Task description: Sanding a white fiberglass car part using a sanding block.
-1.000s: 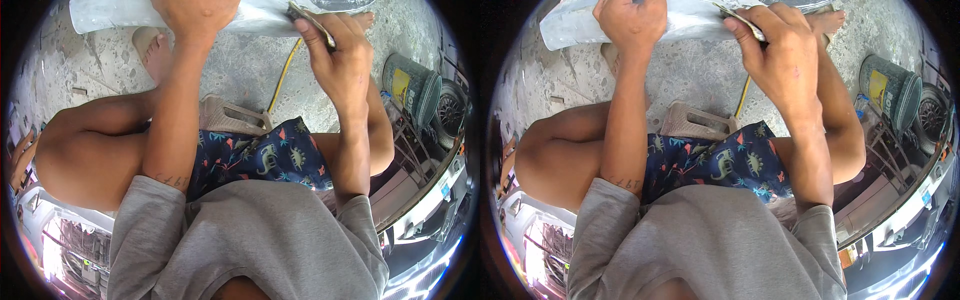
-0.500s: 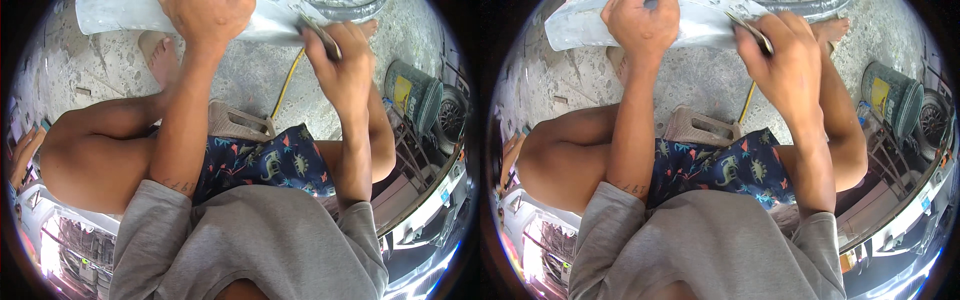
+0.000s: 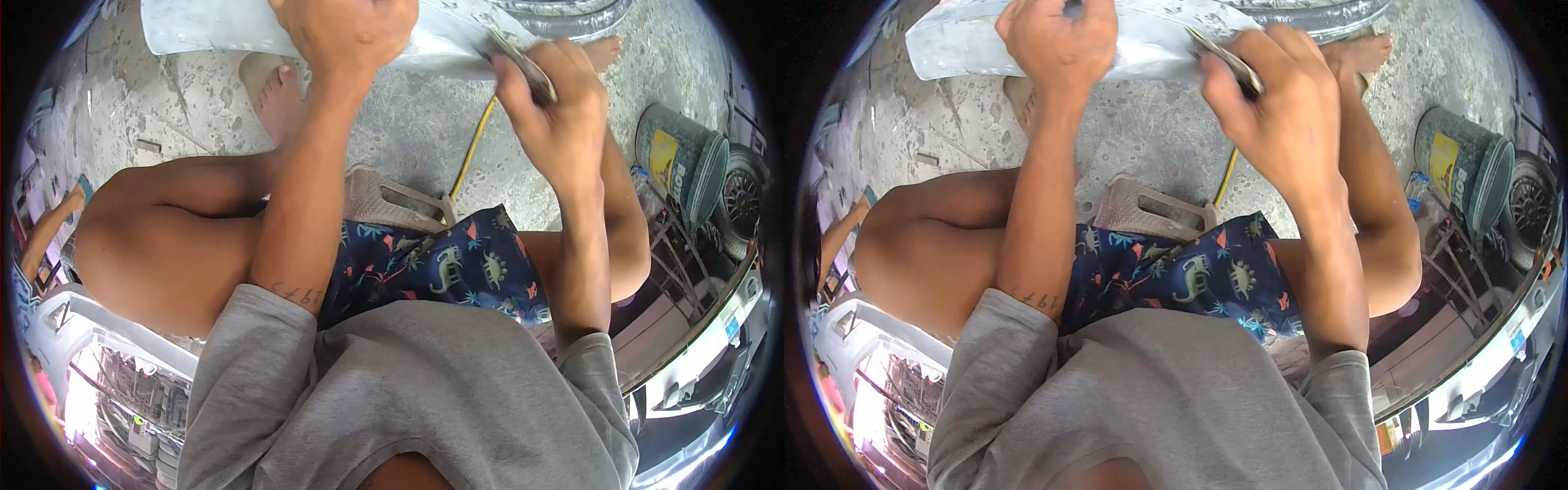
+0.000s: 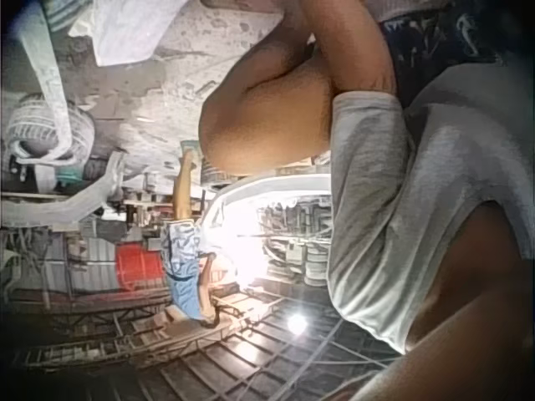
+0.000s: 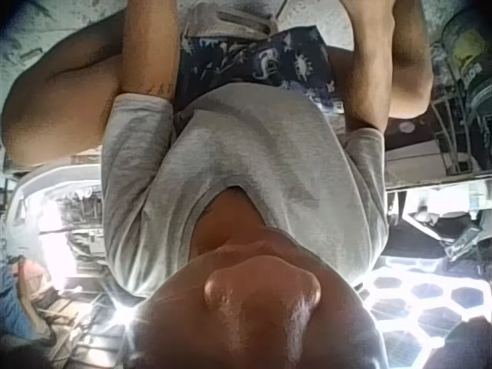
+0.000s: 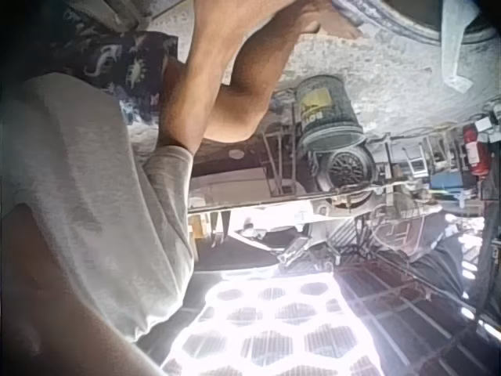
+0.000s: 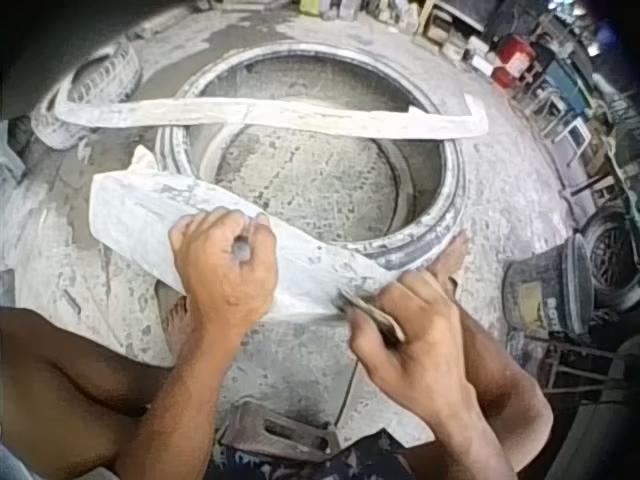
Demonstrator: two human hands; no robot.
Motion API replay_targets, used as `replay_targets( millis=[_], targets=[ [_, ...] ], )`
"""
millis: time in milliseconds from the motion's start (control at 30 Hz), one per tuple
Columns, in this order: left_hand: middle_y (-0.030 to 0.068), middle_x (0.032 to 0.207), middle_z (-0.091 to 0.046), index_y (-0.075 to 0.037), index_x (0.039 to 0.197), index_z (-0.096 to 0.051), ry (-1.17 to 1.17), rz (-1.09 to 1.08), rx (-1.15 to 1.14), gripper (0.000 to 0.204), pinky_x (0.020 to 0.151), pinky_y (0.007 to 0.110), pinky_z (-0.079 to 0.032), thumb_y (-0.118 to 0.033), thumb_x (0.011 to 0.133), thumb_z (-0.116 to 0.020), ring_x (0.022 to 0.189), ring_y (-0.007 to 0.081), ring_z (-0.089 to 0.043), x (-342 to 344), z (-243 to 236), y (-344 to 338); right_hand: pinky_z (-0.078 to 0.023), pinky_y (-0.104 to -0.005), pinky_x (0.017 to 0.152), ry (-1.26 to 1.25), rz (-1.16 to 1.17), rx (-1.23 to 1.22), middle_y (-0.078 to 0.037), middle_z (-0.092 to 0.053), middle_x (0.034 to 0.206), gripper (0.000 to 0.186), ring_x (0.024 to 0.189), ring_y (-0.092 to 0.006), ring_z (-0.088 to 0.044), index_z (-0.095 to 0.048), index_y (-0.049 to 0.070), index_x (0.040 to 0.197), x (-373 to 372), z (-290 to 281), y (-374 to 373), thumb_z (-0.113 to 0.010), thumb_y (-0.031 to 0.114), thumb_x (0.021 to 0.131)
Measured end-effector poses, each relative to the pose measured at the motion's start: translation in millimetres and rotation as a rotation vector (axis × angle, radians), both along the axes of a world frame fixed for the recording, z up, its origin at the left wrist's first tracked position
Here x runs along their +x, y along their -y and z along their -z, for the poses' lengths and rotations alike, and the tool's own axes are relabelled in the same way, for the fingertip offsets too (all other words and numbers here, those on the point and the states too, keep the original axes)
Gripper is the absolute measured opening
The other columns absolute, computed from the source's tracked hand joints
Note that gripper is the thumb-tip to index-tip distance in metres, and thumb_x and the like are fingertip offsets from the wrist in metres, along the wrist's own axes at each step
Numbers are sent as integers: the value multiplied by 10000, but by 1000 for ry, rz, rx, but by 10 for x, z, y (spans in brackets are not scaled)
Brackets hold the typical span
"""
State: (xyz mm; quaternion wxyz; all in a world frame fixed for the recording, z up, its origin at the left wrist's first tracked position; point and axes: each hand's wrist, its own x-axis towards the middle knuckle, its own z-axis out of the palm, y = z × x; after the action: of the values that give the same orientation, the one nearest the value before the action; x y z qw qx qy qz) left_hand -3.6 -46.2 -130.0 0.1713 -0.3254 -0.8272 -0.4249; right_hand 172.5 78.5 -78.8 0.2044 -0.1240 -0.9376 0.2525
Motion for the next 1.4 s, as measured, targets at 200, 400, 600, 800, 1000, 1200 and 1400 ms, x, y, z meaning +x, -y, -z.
replay_targets(
  millis=[200, 400, 600, 800, 1000, 1200, 1400],
  targets=[
    [143, 678, -587, -30, 638, -542, -23, 4, 26, 277, 822, 471, -410, -148, 845, -684, 723, 372, -575, 24, -3, -61, -445, -413, 644, -51, 15, 38, -145, -575, 738, 226, 693, -317, -565, -669, 3, 858, -148, 102, -14, -786, 196, 877],
    [120, 662, -573, -33, 632, -532, -27, -6, -14, 280, 806, 453, -406, -139, 848, -674, 695, 358, -562, -5, 15, -23, -483, -334, 686, 100, 107, -209, -84, -665, 771, 159, 728, -207, -610, -733, 21, 918, 412, -134, -167, -809, 144, 854],
    [117, 651, -560, -28, 627, -519, -38, 17, 33, 283, 801, 451, -403, -118, 847, -672, 683, 348, -558, 17, 22, -35, -490, -284, 709, 50, 301, -315, -63, -708, 855, 210, 785, -148, -632, -737, 3, 940, 433, -208, -168, -833, 177, 872],
    [122, 648, -557, -29, 634, -519, -51, 9, -14, 277, 789, 455, -402, -121, 844, -676, 678, 350, -554, -4, 48, 1, -505, -368, 736, 62, 138, 30, -111, -681, 826, 146, 774, -289, -641, -752, 45, 894, 220, -74, -36, -830, 117, 794],
    [128, 660, -564, -33, 638, -523, -29, 7, 38, 266, 796, 461, -403, -124, 840, -671, 682, 354, -557, 36, 10, -8, -521, -330, 692, -84, 0, 121, -133, -695, 835, 136, 728, -284, -668, -747, 20, 932, -130, 113, -1, -814, 88, 834],
    [127, 672, -582, -36, 644, -538, -19, 15, 15, 259, 810, 460, -410, -146, 838, -671, 710, 363, -576, 14, 41, -59, -487, -446, 641, 34, 87, 16, -141, -630, 744, 155, 695, -354, -614, -720, 38, 845, -12, 62, -35, -805, 163, 808],
    [126, 674, -590, -38, 649, -556, -56, 6, 17, 241, 818, 460, -411, -152, 825, -674, 713, 366, -579, -10, 50, 9, -493, -433, 641, 43, 45, -58, -162, -650, 750, 225, 687, -368, -625, -685, 19, 806, 36, -5, -46, -806, 208, 811]
  ],
)
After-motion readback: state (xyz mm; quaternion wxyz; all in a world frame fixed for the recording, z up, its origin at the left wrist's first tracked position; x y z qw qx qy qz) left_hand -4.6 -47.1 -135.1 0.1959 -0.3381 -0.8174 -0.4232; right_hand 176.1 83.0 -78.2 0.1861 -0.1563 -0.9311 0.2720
